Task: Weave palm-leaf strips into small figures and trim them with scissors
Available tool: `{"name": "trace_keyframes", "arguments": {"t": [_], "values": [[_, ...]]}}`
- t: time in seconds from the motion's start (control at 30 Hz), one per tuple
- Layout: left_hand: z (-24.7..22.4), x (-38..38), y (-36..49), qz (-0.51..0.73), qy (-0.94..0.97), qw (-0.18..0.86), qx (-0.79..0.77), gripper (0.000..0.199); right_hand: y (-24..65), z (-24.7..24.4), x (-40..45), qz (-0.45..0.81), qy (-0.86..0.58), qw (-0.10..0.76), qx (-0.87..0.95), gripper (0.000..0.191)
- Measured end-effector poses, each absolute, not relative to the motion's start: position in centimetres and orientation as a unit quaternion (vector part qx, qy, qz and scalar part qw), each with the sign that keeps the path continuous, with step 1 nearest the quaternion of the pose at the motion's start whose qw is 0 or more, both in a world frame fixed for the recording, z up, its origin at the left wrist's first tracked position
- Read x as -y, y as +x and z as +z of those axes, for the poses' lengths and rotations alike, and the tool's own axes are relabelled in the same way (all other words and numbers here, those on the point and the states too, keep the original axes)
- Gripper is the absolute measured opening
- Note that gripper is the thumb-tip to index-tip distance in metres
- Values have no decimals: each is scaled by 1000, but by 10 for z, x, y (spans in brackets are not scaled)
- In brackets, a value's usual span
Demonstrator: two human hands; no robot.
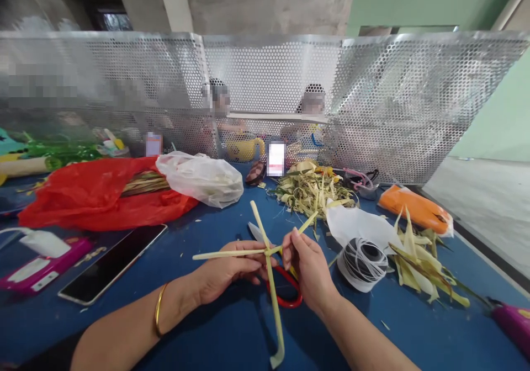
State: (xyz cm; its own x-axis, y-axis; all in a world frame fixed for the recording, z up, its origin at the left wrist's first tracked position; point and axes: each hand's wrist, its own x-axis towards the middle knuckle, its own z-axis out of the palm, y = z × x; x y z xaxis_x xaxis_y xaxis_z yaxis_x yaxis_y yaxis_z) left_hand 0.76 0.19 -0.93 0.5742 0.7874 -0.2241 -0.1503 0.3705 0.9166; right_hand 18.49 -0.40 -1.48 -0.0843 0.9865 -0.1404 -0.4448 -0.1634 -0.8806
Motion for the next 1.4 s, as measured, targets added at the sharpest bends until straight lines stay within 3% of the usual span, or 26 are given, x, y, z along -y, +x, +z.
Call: {"name": "trace_keyframes", "arguments": {"t": [0.43,0.73,0.87,1.0,1.1,1.23,1.3,1.4], "values": [[-7,-6,6,280,434,790,-331,30,185,-17,5,654,-409,529,352,38],[-13,1,13,359,473,679,-432,33,173,-4,9,565,-445,490,493,33],[-11,-1,12,366,466,670,-446,35,165,6,-4,515,-475,454,550,33],[-11,-4,12,382,450,660,-464,42,162,5,-17,471,-487,471,565,37],[-13,-9,8,479,397,553,-553,41,167,2,-20,475,-484,473,562,41],[-4,-12,-2,585,448,305,-604,26,173,4,-20,485,-484,467,560,43],[6,-10,-6,542,592,240,-546,16,174,6,-19,484,-474,462,572,42],[18,-6,-5,405,745,258,-462,11,172,8,-17,467,-456,449,610,35]]}}
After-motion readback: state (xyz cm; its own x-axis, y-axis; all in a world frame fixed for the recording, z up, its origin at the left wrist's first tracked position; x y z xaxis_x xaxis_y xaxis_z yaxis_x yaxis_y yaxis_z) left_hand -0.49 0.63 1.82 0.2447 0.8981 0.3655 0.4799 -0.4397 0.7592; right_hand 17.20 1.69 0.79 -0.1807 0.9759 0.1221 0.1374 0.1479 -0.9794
